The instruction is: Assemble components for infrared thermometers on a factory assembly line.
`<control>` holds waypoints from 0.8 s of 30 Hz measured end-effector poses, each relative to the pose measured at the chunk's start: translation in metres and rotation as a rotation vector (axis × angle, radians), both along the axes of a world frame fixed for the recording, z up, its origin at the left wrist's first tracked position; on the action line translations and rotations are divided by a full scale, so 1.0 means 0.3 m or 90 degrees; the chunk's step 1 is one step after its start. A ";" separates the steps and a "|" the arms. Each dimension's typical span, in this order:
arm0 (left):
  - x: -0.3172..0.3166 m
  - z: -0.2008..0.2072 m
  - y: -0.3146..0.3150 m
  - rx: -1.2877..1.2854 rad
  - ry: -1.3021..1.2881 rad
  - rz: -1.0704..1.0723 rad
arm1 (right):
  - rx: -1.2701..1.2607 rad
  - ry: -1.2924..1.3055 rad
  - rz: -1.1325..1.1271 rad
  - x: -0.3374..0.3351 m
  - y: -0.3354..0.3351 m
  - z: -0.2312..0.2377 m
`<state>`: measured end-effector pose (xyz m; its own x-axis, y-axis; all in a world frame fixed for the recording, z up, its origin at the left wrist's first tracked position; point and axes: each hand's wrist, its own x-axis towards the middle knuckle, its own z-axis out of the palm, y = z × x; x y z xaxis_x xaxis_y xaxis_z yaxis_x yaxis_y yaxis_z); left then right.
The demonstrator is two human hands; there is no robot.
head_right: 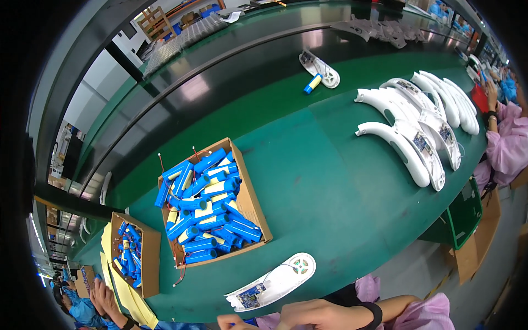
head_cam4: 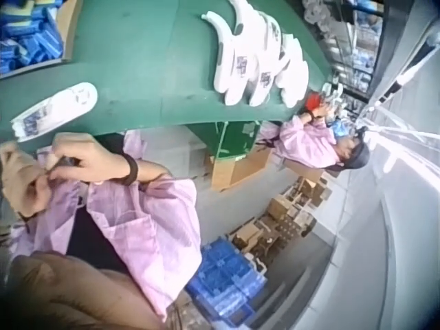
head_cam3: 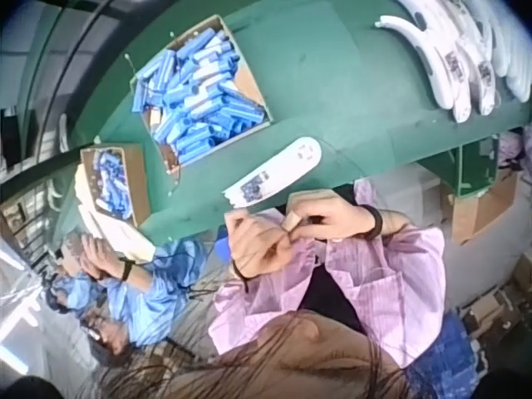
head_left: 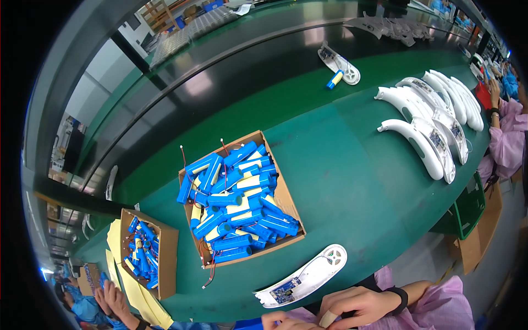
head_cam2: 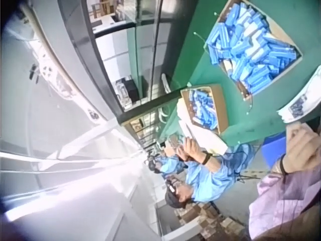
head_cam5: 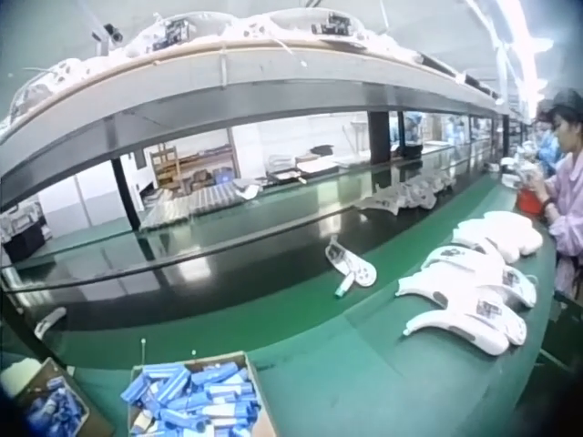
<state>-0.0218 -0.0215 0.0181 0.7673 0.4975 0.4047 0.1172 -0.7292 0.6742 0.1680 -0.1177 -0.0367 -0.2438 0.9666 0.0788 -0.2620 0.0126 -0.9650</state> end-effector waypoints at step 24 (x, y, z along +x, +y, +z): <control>-0.022 -0.261 0.061 -0.066 0.221 0.216 | -0.037 -0.531 -0.128 0.056 0.182 0.051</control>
